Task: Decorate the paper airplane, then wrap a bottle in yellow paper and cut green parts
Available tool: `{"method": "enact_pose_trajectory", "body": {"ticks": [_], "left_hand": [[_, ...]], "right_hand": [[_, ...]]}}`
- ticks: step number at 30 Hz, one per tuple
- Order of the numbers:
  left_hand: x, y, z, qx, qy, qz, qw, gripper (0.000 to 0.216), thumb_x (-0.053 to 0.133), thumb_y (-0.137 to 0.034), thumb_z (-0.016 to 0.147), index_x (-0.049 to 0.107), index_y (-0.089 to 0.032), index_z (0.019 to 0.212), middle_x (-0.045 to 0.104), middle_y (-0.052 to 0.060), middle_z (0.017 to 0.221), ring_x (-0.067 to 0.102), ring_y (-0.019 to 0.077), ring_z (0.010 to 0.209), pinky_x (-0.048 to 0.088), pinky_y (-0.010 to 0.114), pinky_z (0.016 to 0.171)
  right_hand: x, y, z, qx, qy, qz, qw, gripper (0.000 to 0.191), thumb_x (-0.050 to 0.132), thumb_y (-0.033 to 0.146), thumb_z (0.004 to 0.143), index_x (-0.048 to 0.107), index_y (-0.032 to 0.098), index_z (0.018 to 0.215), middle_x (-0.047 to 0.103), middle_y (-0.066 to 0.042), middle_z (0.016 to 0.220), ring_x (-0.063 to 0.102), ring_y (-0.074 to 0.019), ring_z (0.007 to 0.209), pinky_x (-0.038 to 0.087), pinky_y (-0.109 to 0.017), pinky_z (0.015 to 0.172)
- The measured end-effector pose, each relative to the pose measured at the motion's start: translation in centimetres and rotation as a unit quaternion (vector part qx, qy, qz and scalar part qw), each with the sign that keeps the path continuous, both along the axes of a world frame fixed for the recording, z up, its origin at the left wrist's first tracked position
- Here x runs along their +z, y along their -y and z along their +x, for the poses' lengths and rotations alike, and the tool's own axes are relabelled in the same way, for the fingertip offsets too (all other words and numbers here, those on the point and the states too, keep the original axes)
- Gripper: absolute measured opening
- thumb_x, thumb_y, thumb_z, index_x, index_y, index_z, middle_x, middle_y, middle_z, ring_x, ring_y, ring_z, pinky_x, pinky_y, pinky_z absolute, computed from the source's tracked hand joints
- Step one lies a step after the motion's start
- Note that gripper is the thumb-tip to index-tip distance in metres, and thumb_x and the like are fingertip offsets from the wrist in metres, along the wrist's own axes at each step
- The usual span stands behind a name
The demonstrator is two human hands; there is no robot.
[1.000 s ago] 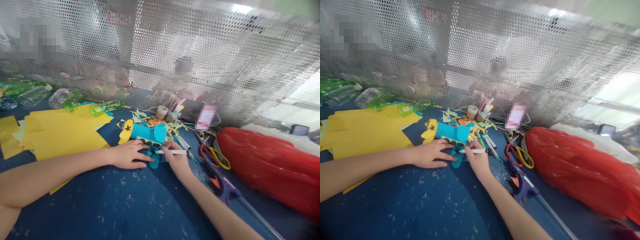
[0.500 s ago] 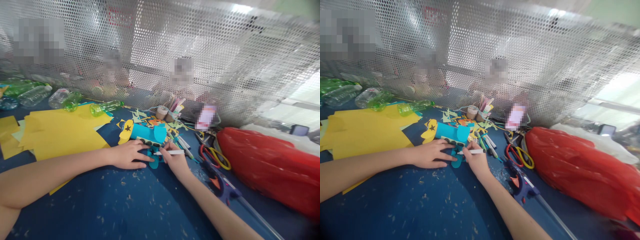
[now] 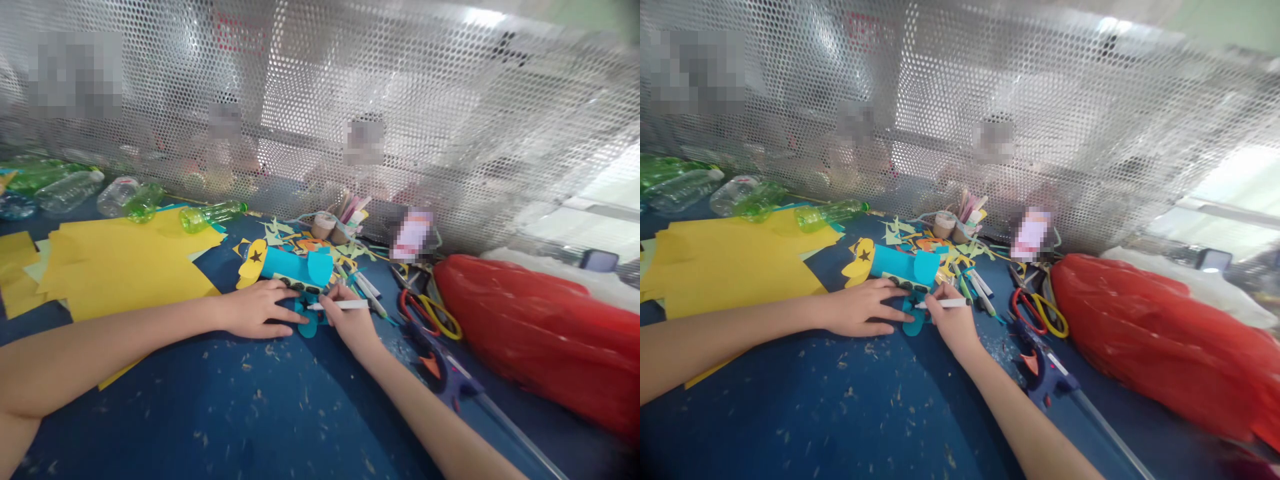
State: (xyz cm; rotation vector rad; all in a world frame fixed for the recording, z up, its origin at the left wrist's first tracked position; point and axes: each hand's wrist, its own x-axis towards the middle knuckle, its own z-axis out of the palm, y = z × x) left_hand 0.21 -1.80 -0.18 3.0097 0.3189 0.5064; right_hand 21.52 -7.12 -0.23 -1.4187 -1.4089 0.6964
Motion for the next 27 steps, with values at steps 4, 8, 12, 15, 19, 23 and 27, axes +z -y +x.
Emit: {"method": "enact_pose_trajectory", "body": {"ticks": [4, 8, 12, 15, 19, 23, 27], "left_hand": [[-0.13, -0.03, 0.0, -0.001, 0.008, -0.004, 1.0, 0.036, 0.045, -0.045, 0.091, 0.057, -0.033, 0.124, 0.044, 0.008, 0.139, 0.042, 0.0298, 0.121, 0.035, 0.048, 0.1], [-0.05, -0.01, 0.0, -0.001, 0.004, -0.002, 1.0, 0.036, 0.045, -0.045, 0.091, 0.058, -0.033, 0.123, 0.045, 0.008, 0.139, 0.041, 0.0292, 0.121, 0.035, 0.047, 0.101], [0.05, 0.01, 0.0, 0.004, -0.009, 0.0, 1.0, 0.037, 0.045, -0.044, 0.092, 0.056, -0.033, 0.125, 0.043, 0.009, 0.139, 0.04, 0.0291, 0.122, 0.034, 0.046, 0.101], [0.03, -0.01, -0.01, 0.003, -0.008, 0.003, 1.0, 0.037, 0.044, -0.045, 0.092, 0.056, -0.033, 0.125, 0.043, 0.009, 0.139, 0.04, 0.0287, 0.123, 0.034, 0.046, 0.102], [-0.01, -0.03, -0.01, 0.004, -0.009, 0.005, 1.0, 0.037, 0.043, -0.045, 0.092, 0.057, -0.034, 0.125, 0.043, 0.008, 0.139, 0.04, 0.0284, 0.123, 0.033, 0.045, 0.102], [0.04, -0.03, 0.0, 0.006, -0.016, 0.004, 1.0, 0.037, 0.043, -0.045, 0.092, 0.056, -0.034, 0.125, 0.043, 0.008, 0.139, 0.04, 0.0285, 0.122, 0.033, 0.046, 0.102], [0.05, -0.03, 0.02, 0.002, -0.012, 0.0, 1.0, 0.037, 0.044, -0.045, 0.092, 0.057, -0.033, 0.125, 0.043, 0.01, 0.139, 0.04, 0.0289, 0.122, 0.033, 0.045, 0.103]], "right_hand": [[-0.09, -0.03, 0.04, 0.0, -0.003, 0.002, 1.0, 0.025, 0.059, 0.033, 0.068, 0.041, 0.024, 0.054, 0.043, 0.008, 0.034, 0.034, -0.0097, 0.033, 0.027, -0.023, 0.037], [-0.12, -0.07, 0.06, 0.003, -0.007, 0.002, 1.0, 0.025, 0.059, 0.034, 0.069, 0.041, 0.024, 0.054, 0.042, 0.008, 0.034, 0.034, -0.0096, 0.033, 0.026, -0.023, 0.037], [-0.13, -0.01, 0.03, 0.009, -0.012, -0.002, 1.0, 0.025, 0.06, 0.034, 0.069, 0.041, 0.024, 0.056, 0.043, 0.009, 0.034, 0.035, -0.0097, 0.032, 0.026, -0.023, 0.037], [-0.1, 0.08, 0.02, 0.015, -0.013, -0.005, 1.0, 0.024, 0.06, 0.033, 0.069, 0.042, 0.024, 0.057, 0.044, 0.008, 0.034, 0.035, -0.0097, 0.032, 0.026, -0.023, 0.037], [-0.1, 0.14, 0.03, 0.02, -0.013, -0.008, 1.0, 0.024, 0.06, 0.033, 0.07, 0.042, 0.024, 0.057, 0.044, 0.008, 0.034, 0.035, -0.0096, 0.032, 0.026, -0.023, 0.037], [-0.18, 0.05, 0.06, 0.016, -0.012, -0.01, 1.0, 0.024, 0.06, 0.032, 0.07, 0.042, 0.024, 0.057, 0.043, 0.009, 0.034, 0.034, -0.0094, 0.032, 0.026, -0.022, 0.037], [-0.24, -0.03, 0.1, 0.005, -0.009, -0.004, 1.0, 0.024, 0.06, 0.031, 0.07, 0.041, 0.024, 0.056, 0.043, 0.009, 0.034, 0.034, -0.0094, 0.032, 0.026, -0.023, 0.037]]}}
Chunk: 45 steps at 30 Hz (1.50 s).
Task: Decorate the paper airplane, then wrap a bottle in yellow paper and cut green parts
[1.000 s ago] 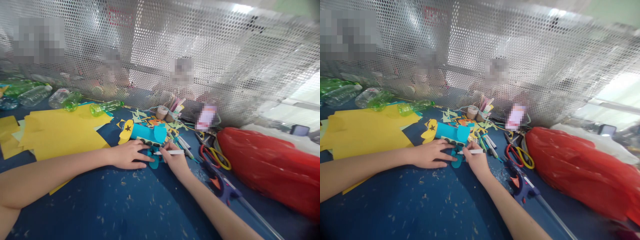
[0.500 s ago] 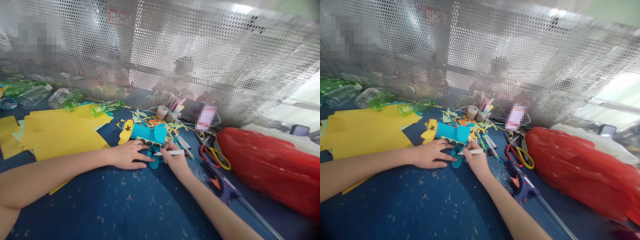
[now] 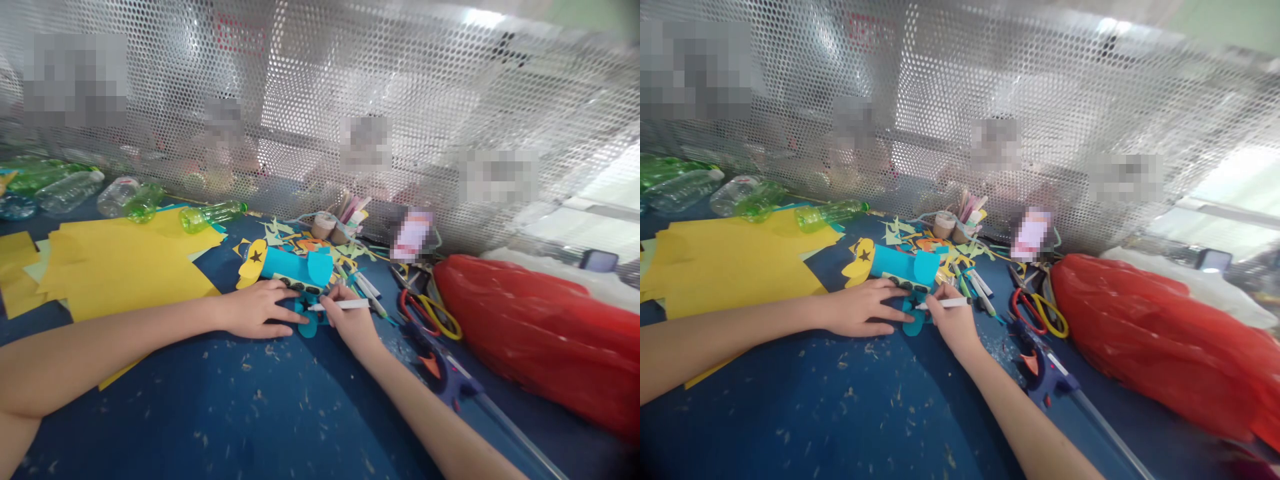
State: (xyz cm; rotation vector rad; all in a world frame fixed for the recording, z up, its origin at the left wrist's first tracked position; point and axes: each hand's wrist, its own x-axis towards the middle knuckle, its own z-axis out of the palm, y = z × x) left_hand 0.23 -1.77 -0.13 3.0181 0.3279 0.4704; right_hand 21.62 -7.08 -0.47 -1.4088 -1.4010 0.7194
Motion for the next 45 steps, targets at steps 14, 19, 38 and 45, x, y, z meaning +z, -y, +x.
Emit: {"method": "enact_pose_trajectory", "body": {"ticks": [14, 19, 38, 45], "left_hand": [[-0.01, 0.02, -0.05, 0.002, 0.004, 0.013, 1.0, 0.037, 0.043, -0.045, 0.092, 0.057, -0.034, 0.125, 0.045, 0.009, 0.138, 0.041, 0.029, 0.121, 0.034, 0.046, 0.101], [-0.01, -0.01, -0.05, 0.001, 0.002, 0.01, 1.0, 0.037, 0.044, -0.045, 0.092, 0.057, -0.034, 0.125, 0.044, 0.009, 0.138, 0.041, 0.0288, 0.122, 0.034, 0.046, 0.101], [0.03, 0.03, 0.0, -0.004, 0.006, 0.011, 1.0, 0.037, 0.043, -0.045, 0.092, 0.057, -0.033, 0.125, 0.045, 0.009, 0.138, 0.041, 0.0285, 0.121, 0.034, 0.046, 0.102], [0.03, 0.04, -0.04, -0.001, 0.003, 0.013, 1.0, 0.037, 0.043, -0.045, 0.092, 0.056, -0.033, 0.125, 0.044, 0.009, 0.138, 0.04, 0.0284, 0.122, 0.033, 0.046, 0.102]], "right_hand": [[-0.17, 0.04, 0.56, -0.041, 0.017, 0.031, 0.999, 0.027, 0.057, 0.03, 0.072, 0.039, 0.024, 0.054, 0.042, 0.008, 0.036, 0.034, -0.0102, 0.036, 0.027, -0.025, 0.042], [-0.28, -0.08, 0.49, -0.037, 0.019, 0.026, 0.999, 0.025, 0.057, 0.031, 0.072, 0.04, 0.024, 0.054, 0.041, 0.008, 0.037, 0.035, -0.0107, 0.037, 0.028, -0.026, 0.042], [-0.08, 0.04, 0.26, -0.035, 0.011, -0.005, 0.999, 0.024, 0.057, 0.03, 0.07, 0.04, 0.025, 0.054, 0.041, 0.008, 0.035, 0.035, -0.0112, 0.035, 0.029, -0.026, 0.04], [-0.19, 0.05, 0.25, -0.041, 0.013, -0.005, 0.999, 0.024, 0.057, 0.029, 0.069, 0.04, 0.025, 0.053, 0.042, 0.008, 0.035, 0.036, -0.0107, 0.035, 0.029, -0.025, 0.039]]}}
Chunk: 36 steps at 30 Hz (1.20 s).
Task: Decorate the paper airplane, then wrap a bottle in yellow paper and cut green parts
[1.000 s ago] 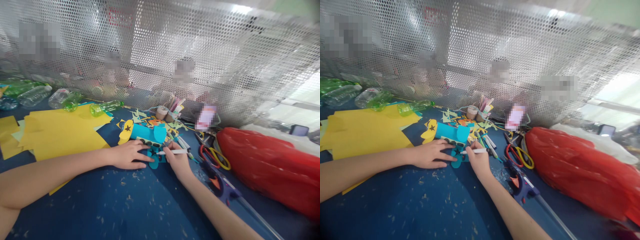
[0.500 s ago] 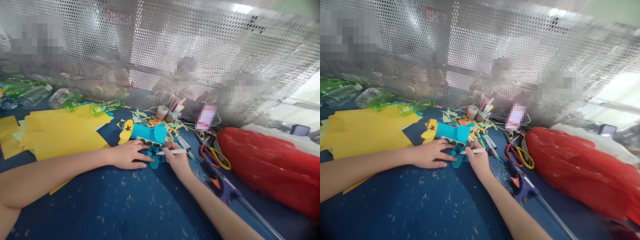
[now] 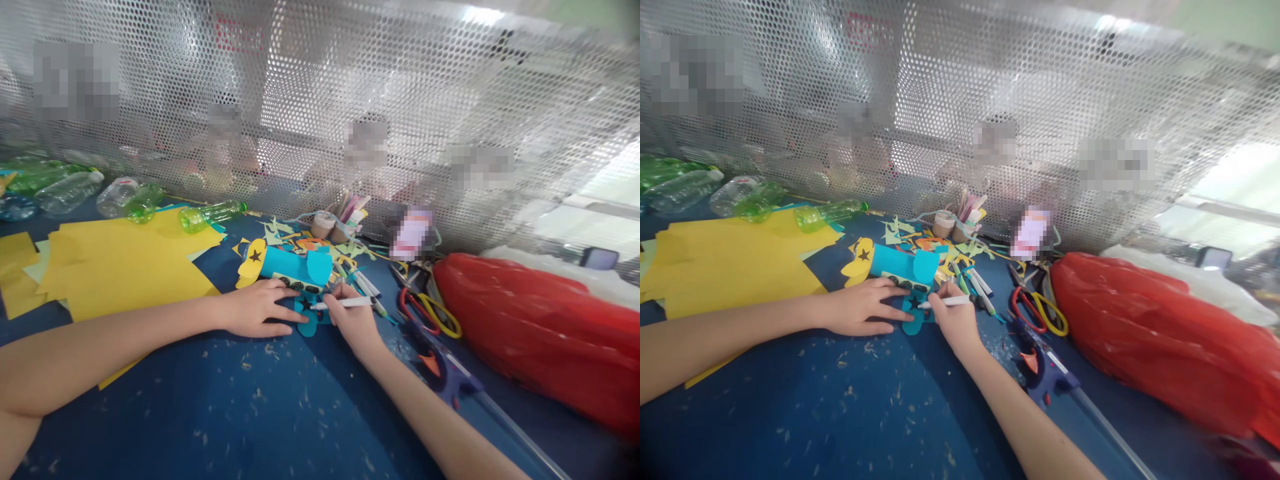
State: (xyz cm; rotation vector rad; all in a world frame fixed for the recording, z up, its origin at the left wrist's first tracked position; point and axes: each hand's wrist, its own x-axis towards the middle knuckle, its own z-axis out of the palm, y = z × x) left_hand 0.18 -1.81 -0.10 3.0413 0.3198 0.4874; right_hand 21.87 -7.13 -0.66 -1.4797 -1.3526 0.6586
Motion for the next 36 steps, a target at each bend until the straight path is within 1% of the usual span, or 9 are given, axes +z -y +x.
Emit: {"method": "enact_pose_trajectory", "body": {"ticks": [10, 14, 23, 36], "left_hand": [[-0.18, -0.08, 0.01, -0.004, 0.01, -0.001, 1.0, 0.037, 0.044, -0.045, 0.092, 0.057, -0.033, 0.124, 0.045, 0.009, 0.138, 0.042, 0.0297, 0.121, 0.035, 0.047, 0.101], [-0.14, -0.06, -0.01, -0.001, 0.006, 0.001, 1.0, 0.037, 0.044, -0.045, 0.092, 0.057, -0.034, 0.124, 0.045, 0.008, 0.138, 0.041, 0.0291, 0.121, 0.034, 0.047, 0.102], [0.03, 0.02, 0.0, 0.001, -0.003, -0.002, 1.0, 0.037, 0.043, -0.045, 0.092, 0.057, -0.033, 0.125, 0.044, 0.01, 0.138, 0.041, 0.0291, 0.12, 0.034, 0.046, 0.102], [-0.15, -0.04, -0.02, -0.001, 0.009, -0.006, 1.0, 0.037, 0.044, -0.045, 0.092, 0.057, -0.033, 0.124, 0.045, 0.009, 0.138, 0.041, 0.0292, 0.122, 0.035, 0.046, 0.101]], "right_hand": [[0.2, 0.0, 0.08, -0.023, 0.013, 0.016, 1.0, 0.025, 0.056, 0.028, 0.07, 0.039, 0.024, 0.052, 0.042, 0.008, 0.035, 0.036, -0.0108, 0.037, 0.03, -0.025, 0.041], [0.16, -0.01, 0.1, -0.024, 0.014, 0.017, 0.999, 0.026, 0.056, 0.028, 0.07, 0.038, 0.025, 0.052, 0.042, 0.008, 0.035, 0.036, -0.0109, 0.037, 0.029, -0.025, 0.041], [0.2, 0.05, -0.06, -0.011, 0.01, 0.01, 1.0, 0.022, 0.056, 0.029, 0.069, 0.041, 0.024, 0.053, 0.042, 0.008, 0.035, 0.036, -0.0111, 0.035, 0.03, -0.025, 0.04], [0.35, 0.01, 0.0, -0.019, 0.017, 0.018, 1.0, 0.024, 0.056, 0.029, 0.068, 0.04, 0.025, 0.051, 0.043, 0.007, 0.034, 0.036, -0.0113, 0.036, 0.029, -0.026, 0.04]]}}
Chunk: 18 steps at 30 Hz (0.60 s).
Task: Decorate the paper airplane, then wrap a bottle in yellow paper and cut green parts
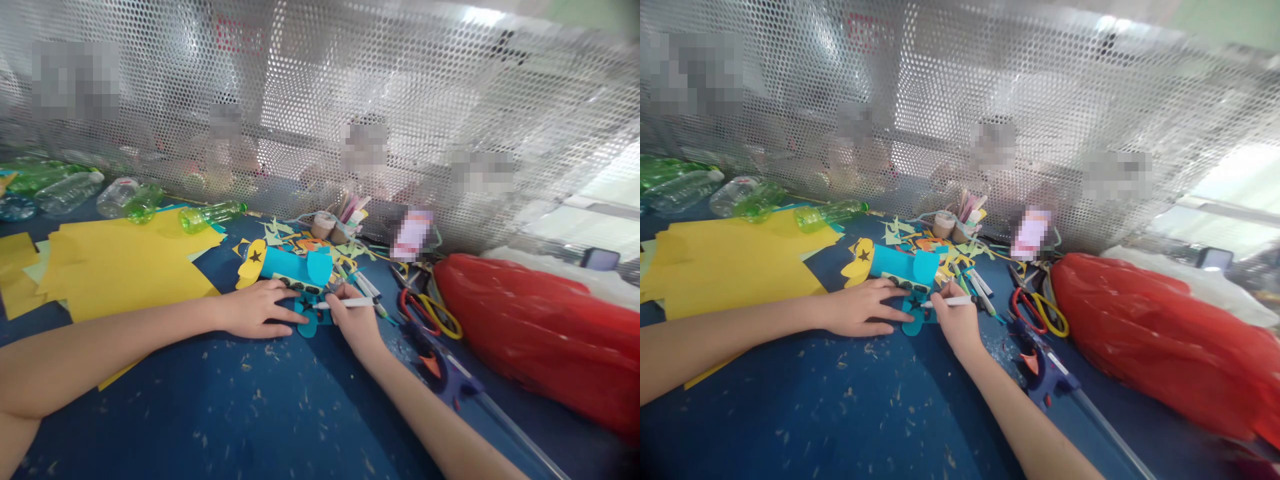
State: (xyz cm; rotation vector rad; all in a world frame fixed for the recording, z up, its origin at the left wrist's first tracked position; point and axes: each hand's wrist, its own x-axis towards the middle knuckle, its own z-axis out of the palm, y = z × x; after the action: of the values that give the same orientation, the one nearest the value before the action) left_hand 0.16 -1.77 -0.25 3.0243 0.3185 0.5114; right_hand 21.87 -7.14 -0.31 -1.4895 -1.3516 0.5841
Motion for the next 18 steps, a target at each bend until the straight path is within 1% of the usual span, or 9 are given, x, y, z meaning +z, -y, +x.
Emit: {"method": "enact_pose_trajectory", "body": {"ticks": [5, 9, 18], "left_hand": [[0.0, -0.03, 0.0, -0.003, 0.009, -0.001, 1.0, 0.036, 0.045, -0.045, 0.092, 0.058, -0.033, 0.123, 0.045, 0.008, 0.139, 0.042, 0.0291, 0.121, 0.035, 0.047, 0.101], [0.12, -0.01, 0.01, -0.003, -0.001, 0.0, 1.0, 0.037, 0.044, -0.045, 0.092, 0.058, -0.033, 0.124, 0.046, 0.009, 0.138, 0.042, 0.0295, 0.121, 0.035, 0.047, 0.101], [0.0, 0.01, 0.05, 0.002, 0.001, 0.004, 1.0, 0.036, 0.044, -0.046, 0.092, 0.057, -0.034, 0.124, 0.046, 0.008, 0.138, 0.042, 0.0291, 0.121, 0.035, 0.047, 0.101]], "right_hand": [[0.0, -0.05, -0.1, 0.005, 0.001, -0.004, 1.0, 0.023, 0.056, 0.029, 0.067, 0.04, 0.025, 0.051, 0.043, 0.007, 0.034, 0.037, -0.0119, 0.035, 0.03, -0.026, 0.039], [-0.12, -0.07, 0.01, 0.0, 0.003, -0.003, 1.0, 0.023, 0.055, 0.028, 0.069, 0.04, 0.025, 0.052, 0.043, 0.007, 0.035, 0.037, -0.012, 0.036, 0.03, -0.026, 0.041], [-0.32, -0.05, 0.19, -0.002, 0.009, 0.005, 1.0, 0.024, 0.055, 0.027, 0.069, 0.037, 0.025, 0.052, 0.042, 0.008, 0.036, 0.036, -0.0116, 0.037, 0.028, -0.026, 0.04]]}}
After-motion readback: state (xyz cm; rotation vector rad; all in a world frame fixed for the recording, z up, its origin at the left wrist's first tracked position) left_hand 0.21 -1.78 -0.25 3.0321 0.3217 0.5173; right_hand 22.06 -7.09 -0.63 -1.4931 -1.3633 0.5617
